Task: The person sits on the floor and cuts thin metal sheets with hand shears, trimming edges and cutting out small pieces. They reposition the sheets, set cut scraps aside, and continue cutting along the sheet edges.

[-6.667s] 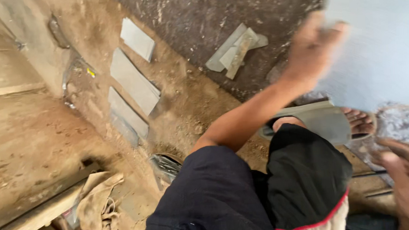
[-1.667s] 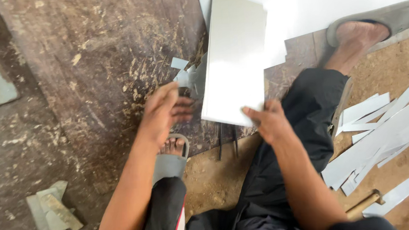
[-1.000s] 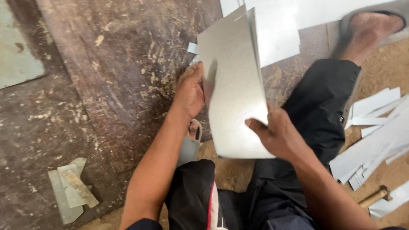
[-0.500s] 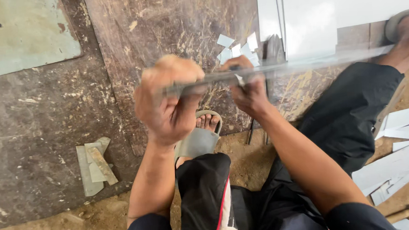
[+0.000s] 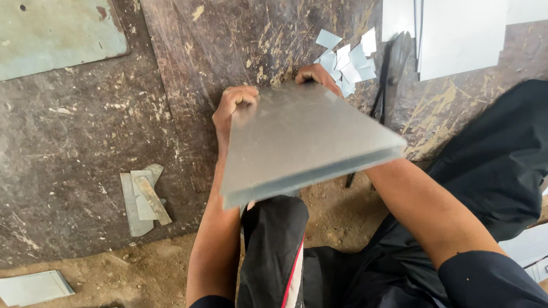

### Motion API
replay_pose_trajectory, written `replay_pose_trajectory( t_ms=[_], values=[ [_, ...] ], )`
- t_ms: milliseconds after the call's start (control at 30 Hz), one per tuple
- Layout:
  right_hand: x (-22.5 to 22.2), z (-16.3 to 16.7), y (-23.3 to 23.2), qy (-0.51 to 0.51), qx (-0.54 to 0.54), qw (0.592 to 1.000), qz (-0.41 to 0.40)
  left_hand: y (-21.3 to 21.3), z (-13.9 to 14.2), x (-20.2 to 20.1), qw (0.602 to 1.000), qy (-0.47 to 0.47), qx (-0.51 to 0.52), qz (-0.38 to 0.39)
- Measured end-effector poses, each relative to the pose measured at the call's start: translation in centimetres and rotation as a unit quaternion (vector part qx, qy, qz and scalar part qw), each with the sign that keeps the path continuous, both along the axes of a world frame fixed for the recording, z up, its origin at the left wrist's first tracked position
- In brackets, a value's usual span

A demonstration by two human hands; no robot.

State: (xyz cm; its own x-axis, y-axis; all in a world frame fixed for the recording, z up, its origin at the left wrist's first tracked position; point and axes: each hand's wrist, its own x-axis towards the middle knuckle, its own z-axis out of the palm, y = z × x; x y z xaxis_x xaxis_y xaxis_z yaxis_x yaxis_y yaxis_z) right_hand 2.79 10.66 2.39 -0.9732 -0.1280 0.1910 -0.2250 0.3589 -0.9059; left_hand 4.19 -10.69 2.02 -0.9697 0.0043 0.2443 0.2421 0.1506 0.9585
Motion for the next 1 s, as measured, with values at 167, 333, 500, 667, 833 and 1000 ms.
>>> replay_pose_trajectory(
  t_ms=[167,333,500,667,833,1000],
  values=[
    [-0.5,0.5,-0.1,-0.123,-0.253,0.955,0.093,1.6,-2.7,-0.4,0.994,0.036,-0.025,0.096],
    [-0.7,1.3,-0.9,0.062,0.044,0.997,0.027,1.0,-3.2,0.3,0.997,0.022,-0.03,0.072],
    [-1.3,0.9,-0.9,0.103,0.125,0.985,-0.051,0.9,-4.7,-0.8,0.992,0.01,-0.088,0.093],
    [-1.7,0.8,0.4,0.116,0.145,0.981,0.054,1.9,-3.2,-0.6,0.993,0.007,0.091,0.074],
    [-1.9,2.6,1.4,-0.115,0.022,0.992,0.04,0.9,1.9,-0.6,0.993,-0.092,0.044,0.051],
    [-4.6,4.1,1.5,-0.234,0.031,0.972,0.008,0.5,2.8,-5.0,0.949,-0.265,0.172,0.015]
  ],
)
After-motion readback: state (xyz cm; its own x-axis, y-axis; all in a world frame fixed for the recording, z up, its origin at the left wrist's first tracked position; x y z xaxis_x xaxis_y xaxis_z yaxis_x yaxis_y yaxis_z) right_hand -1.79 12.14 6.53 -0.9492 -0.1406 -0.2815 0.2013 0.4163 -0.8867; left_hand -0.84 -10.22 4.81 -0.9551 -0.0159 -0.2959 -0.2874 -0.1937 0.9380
